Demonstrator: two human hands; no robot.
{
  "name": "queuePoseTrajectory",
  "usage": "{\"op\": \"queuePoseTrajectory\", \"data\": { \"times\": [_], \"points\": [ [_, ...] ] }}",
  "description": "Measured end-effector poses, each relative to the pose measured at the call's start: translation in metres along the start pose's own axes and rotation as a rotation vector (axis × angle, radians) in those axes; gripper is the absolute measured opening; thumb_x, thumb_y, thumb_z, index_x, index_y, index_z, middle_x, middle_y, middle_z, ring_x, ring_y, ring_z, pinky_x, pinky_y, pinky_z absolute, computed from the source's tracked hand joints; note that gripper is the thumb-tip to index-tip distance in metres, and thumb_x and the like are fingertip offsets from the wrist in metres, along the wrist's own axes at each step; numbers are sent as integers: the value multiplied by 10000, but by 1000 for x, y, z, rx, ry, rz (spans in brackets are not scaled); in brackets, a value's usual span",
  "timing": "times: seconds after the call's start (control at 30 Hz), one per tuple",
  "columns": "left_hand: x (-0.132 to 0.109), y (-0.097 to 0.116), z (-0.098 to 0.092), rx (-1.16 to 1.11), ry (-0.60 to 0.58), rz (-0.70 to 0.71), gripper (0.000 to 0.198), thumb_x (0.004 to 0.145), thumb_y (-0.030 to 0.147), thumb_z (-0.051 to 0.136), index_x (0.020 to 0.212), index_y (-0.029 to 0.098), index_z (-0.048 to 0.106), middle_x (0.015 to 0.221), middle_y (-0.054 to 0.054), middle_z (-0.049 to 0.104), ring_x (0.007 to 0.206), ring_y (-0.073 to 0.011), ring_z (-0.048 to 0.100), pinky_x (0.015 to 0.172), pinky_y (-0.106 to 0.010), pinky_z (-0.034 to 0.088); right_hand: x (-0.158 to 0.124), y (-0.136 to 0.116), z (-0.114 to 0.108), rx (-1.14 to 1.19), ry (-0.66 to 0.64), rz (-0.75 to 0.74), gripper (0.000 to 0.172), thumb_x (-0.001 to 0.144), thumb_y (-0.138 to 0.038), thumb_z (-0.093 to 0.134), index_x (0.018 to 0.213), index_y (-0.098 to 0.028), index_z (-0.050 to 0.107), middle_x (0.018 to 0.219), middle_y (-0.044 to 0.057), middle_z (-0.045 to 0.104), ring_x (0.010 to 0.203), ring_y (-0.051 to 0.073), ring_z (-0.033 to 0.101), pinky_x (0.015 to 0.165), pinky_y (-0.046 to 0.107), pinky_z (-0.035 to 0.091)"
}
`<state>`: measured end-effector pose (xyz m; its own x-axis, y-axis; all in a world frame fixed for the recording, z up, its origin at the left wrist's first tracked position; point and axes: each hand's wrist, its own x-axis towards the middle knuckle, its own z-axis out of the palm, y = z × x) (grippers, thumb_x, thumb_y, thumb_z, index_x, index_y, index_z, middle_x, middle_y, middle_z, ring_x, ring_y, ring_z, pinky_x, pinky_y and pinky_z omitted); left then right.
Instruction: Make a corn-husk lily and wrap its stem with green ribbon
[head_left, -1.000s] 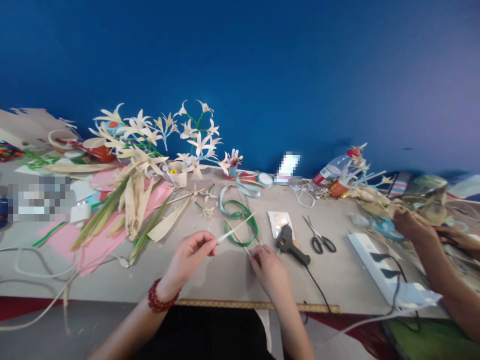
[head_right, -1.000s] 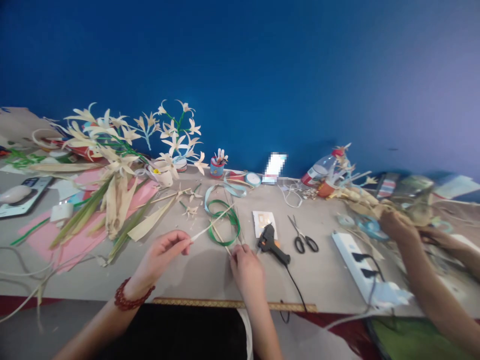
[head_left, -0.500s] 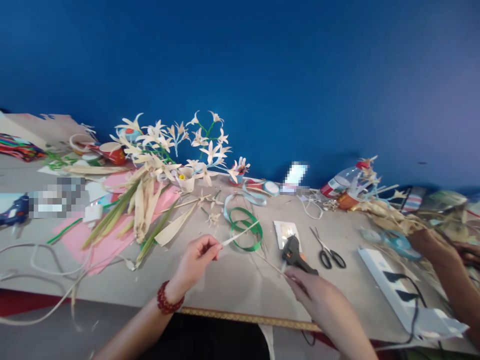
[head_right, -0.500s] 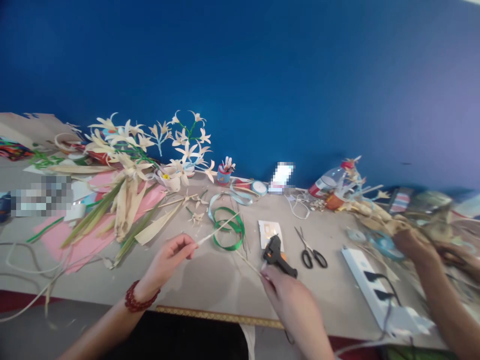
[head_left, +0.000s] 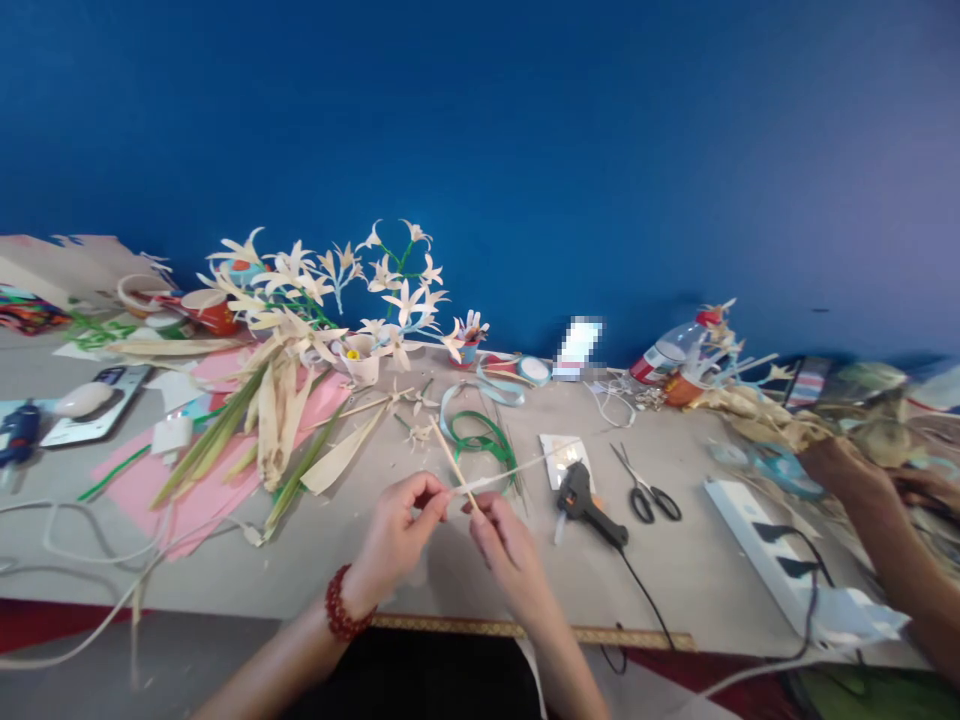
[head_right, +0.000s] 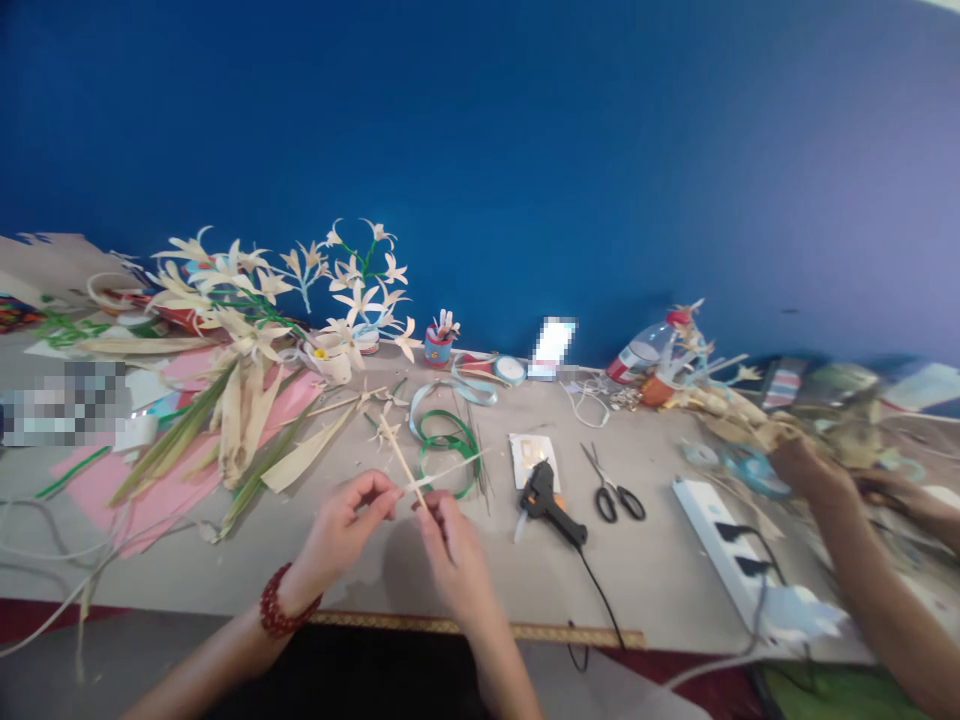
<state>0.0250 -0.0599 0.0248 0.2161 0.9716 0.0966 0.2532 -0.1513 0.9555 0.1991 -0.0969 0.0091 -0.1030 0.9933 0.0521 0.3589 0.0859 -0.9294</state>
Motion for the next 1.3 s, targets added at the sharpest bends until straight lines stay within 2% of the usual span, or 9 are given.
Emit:
{"op": "queuePoseTrajectory", "data": {
  "times": [0.1, 0.3, 0.47, 0.67, 0.83, 1.0, 1.1, 1.2, 1.3],
  "points": [
    [-6, 1, 0, 21, 1, 42, 203, 921, 272, 523, 759, 174, 596, 700, 0, 636, 672, -134, 586, 677, -238, 449, 10, 2, 24, -112, -44, -47, 351, 999, -446, 354, 845, -194, 544, 688, 9, 553, 629, 161, 521, 600, 258, 384],
    [-12, -3, -3, 11, -8, 67, 185, 916, 240, 524, 759, 174, 596, 716, -8, 643, 694, -141, 602, 693, -243, 464, 13, -2, 21, -137, -103, -48, 458, 1013, -442, 306, 667, -200, 484, 618, 1, 498, 601, 148, 483, 587, 261, 342],
    [-11, -6, -4, -70, -81, 55, 185, 910, 261, 545, 760, 167, 598, 705, -4, 618, 676, -138, 567, 673, -243, 452, 11, 2, 26, 179, -87, 54, 492, 977, -526, 357, 617, -199, 439, 539, -37, 404, 514, 112, 384, 508, 237, 306],
    [-14, -8, -12, -205, -176, 17, 204, 920, 291, 533, 765, 166, 576, 718, -5, 586, 683, -139, 535, 667, -248, 434, 6, -2, 36, 704, -168, 300, 463, 887, -553, 511, 596, -202, 430, 446, -82, 333, 382, 63, 221, 377, 203, 182],
    [-16, -11, -21, -194, -177, 4, 206, 916, 293, 535, 750, 172, 550, 705, 7, 516, 681, -137, 482, 659, -251, 405, 4, -9, 33, 1001, -300, 436, 434, 864, -532, 562, 617, -204, 422, 424, -113, 297, 344, 36, 108, 324, 162, 85],
    [-14, -20, -26, -248, -147, -14, 217, 914, 318, 548, 749, 177, 543, 687, 13, 507, 668, -133, 476, 655, -250, 393, 2, -18, 19, 1161, -405, 470, 464, 867, -557, 557, 609, -208, 394, 429, -129, 241, 340, 30, 72, 304, 138, 82],
    [-14, -20, -25, -282, -130, -25, 220, 911, 324, 555, 746, 178, 547, 678, 15, 516, 659, -130, 485, 654, -247, 399, 1, -22, 14, 1044, -352, 403, 473, 888, -588, 520, 631, -211, 394, 453, -119, 255, 366, 41, 97, 327, 152, 95],
    [-15, -17, -20, -246, -72, -5, 216, 912, 322, 557, 756, 173, 571, 683, 5, 541, 665, -134, 508, 658, -247, 416, 0, -22, 15, 685, -161, 215, 464, 935, -597, 436, 701, -198, 467, 510, -87, 312, 420, 69, 216, 388, 189, 187],
    [-16, -12, -15, -176, -11, 31, 198, 915, 314, 556, 787, 170, 603, 709, -13, 587, 680, -144, 551, 666, -251, 449, -1, -18, 20, 310, -94, 57, 404, 983, -521, 391, 772, -197, 509, 594, -45, 406, 512, 105, 360, 487, 226, 297]
  ]
}}
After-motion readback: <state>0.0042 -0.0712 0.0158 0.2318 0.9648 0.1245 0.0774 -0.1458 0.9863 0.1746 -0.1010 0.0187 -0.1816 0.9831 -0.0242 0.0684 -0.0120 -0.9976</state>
